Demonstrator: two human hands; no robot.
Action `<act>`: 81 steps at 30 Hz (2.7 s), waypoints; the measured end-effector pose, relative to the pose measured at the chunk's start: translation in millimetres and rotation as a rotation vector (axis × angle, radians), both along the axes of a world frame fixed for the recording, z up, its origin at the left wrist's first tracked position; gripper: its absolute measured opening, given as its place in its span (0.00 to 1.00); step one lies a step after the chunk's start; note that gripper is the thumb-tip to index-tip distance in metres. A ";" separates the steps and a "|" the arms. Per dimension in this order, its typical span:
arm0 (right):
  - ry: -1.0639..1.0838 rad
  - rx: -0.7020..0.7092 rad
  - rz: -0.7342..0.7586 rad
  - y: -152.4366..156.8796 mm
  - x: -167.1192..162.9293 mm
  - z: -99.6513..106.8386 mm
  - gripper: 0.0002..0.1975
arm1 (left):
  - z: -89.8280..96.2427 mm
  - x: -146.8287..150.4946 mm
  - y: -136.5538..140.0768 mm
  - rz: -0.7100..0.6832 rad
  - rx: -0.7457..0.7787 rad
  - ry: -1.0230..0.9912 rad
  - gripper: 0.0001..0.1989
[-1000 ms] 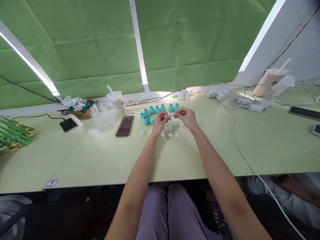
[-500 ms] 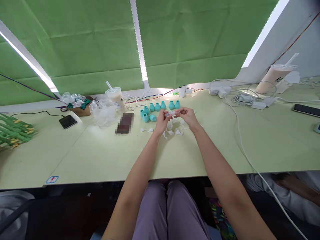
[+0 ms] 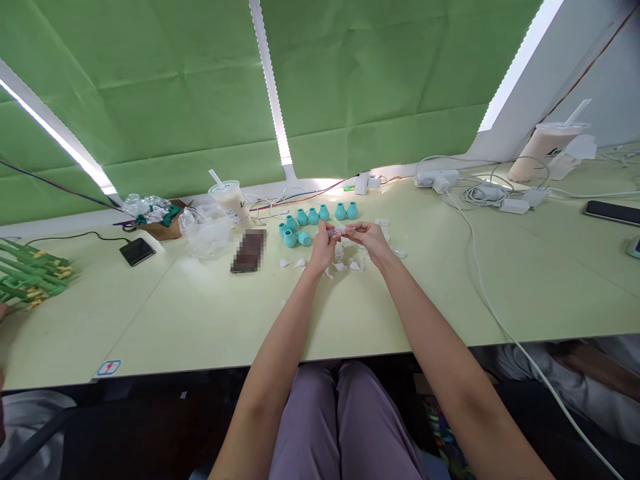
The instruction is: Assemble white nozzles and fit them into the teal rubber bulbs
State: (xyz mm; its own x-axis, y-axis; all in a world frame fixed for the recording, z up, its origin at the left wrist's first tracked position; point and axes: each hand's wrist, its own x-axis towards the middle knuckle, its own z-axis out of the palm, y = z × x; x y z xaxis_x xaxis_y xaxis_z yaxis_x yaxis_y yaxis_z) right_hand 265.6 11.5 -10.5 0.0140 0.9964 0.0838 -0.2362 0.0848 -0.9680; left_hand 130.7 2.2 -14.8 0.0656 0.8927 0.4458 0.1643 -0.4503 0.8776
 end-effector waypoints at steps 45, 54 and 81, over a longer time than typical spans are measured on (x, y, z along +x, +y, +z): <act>-0.141 0.154 0.049 -6.5 10.9 11.8 0.19 | 2.5 -2.1 -4.2 -0.066 -0.042 -0.002 0.08; -0.151 0.178 0.085 -4.3 10.2 12.6 0.21 | 8.0 6.1 -8.3 0.024 -0.022 -0.035 0.07; 0.068 0.097 0.451 -4.0 19.9 5.9 0.13 | 10.6 2.4 -18.3 0.382 0.593 0.623 0.14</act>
